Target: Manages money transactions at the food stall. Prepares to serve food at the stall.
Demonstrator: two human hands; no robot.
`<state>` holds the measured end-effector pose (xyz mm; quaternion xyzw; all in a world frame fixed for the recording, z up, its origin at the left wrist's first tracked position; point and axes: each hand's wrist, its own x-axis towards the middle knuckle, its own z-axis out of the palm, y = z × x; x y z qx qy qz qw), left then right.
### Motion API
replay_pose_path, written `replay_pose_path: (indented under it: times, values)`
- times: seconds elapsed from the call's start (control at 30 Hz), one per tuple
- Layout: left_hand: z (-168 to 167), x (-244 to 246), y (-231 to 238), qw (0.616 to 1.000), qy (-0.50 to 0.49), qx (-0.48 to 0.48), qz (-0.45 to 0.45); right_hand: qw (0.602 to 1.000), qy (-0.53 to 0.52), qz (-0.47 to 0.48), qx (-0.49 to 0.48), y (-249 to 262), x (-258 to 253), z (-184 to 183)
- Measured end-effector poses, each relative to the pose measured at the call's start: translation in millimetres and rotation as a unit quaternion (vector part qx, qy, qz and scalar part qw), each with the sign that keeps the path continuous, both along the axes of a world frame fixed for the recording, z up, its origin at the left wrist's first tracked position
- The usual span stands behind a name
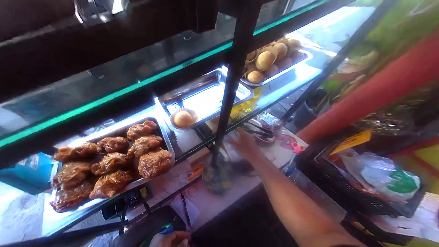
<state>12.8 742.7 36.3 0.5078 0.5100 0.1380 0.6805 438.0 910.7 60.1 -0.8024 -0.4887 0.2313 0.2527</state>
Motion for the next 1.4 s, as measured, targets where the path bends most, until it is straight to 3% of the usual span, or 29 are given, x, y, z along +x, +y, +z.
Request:
replay_pose_path:
  times: [0.13,0.27,0.37,0.43,0.5,0.6,0.7,0.77,0.93,1.03,1.2,1.4]
  values:
    - [5.9,16.6,-3.4,1.000,0.013,-0.018,-0.021,0.982,-0.127,0.046,-0.129,34.5,-14.7,11.5]
    - [22.0,5.2,-9.4,0.993,0.052,-0.061,-0.092,0.981,-0.154,0.104,0.052,10.8,-17.4,2.3]
    - [29.1,-9.6,-30.2,0.992,0.102,-0.070,-0.010,0.962,-0.132,0.198,0.133,-2.3,-9.2,-26.1]
    - [29.3,-21.2,-45.9,0.976,0.195,0.011,0.095,0.952,-0.118,0.207,0.193,-18.8,-9.0,-35.3]
    - [23.0,-36.5,-58.1,0.926,0.316,0.133,0.159,0.937,-0.128,0.163,0.281,-41.0,-17.4,-37.0]
    - [3.1,-59.6,-71.3,0.851,0.448,0.231,0.149,0.904,-0.101,0.194,0.367,-79.3,-54.4,-39.8]
    - [-17.7,-70.5,-80.0,0.842,0.473,0.239,0.099,0.855,-0.040,0.334,0.394,-110.1,-105.7,-46.4]
    - [-24.6,-75.7,-82.9,0.842,0.472,0.245,0.089,0.847,-0.061,0.365,0.382,-110.0,-125.8,-59.0]
    - [-32.3,-75.0,-84.6,0.845,0.454,0.269,0.087,0.905,-0.101,0.355,0.212,-112.5,-114.6,-101.2]
    - [-36.2,-78.7,-85.3,0.848,0.450,0.267,0.082,0.926,-0.009,0.354,0.132,-110.8,-161.0,-114.8]
    - [-39.3,-83.2,-80.9,0.854,0.451,0.253,0.064,0.912,0.120,0.391,0.028,-76.1,-262.3,-153.2]
    - [-32.5,-90.3,-72.3,0.865,0.459,0.204,-0.007,0.929,0.033,0.347,-0.122,-34.4,-310.3,-146.2]
